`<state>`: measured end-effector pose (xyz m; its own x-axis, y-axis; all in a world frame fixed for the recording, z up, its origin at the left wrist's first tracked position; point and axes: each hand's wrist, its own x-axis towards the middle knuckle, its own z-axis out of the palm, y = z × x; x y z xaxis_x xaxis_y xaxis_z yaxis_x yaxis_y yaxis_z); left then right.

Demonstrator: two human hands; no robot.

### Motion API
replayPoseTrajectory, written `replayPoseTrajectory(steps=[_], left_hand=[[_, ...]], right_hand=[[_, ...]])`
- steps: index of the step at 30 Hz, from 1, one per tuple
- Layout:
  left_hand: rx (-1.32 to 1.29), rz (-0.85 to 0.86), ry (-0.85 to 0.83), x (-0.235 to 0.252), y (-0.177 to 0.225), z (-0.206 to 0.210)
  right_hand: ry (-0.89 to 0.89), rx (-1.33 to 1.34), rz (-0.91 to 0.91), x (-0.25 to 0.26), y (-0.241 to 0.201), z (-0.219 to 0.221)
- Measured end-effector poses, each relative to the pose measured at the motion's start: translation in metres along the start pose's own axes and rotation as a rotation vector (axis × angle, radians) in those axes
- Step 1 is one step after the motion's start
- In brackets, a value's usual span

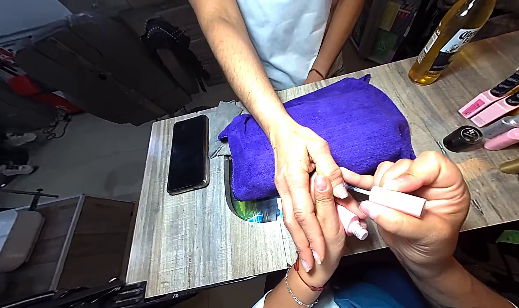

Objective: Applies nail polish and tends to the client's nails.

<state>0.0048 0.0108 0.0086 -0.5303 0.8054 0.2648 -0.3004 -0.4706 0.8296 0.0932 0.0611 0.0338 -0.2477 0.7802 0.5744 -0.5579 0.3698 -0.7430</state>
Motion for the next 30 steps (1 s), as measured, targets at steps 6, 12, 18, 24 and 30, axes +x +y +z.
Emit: replayPoseTrajectory(steps=[6, 12, 18, 24, 30], left_hand=[[0.042, 0.011, 0.018, 0.0001, -0.0019, -0.0019], [0.033, 0.017, 0.015, 0.0003, -0.0029, -0.0019], [0.11, 0.067, 0.054, -0.0002, -0.004, -0.0023], [-0.046, 0.0, -0.06, 0.0013, -0.0018, -0.0017], [-0.05, -0.018, -0.036, 0.0013, -0.0021, 0.0]], right_hand=[[-0.01, 0.007, 0.024, 0.0009, 0.0013, 0.0004], [-0.04, -0.006, 0.033, -0.0002, 0.0002, -0.0014], [-0.063, -0.036, 0.002, -0.0043, -0.0008, -0.0027], [0.017, 0.134, 0.037, -0.0026, 0.0013, -0.0024], [0.042, 0.163, 0.081, -0.002, 0.0024, 0.001]])
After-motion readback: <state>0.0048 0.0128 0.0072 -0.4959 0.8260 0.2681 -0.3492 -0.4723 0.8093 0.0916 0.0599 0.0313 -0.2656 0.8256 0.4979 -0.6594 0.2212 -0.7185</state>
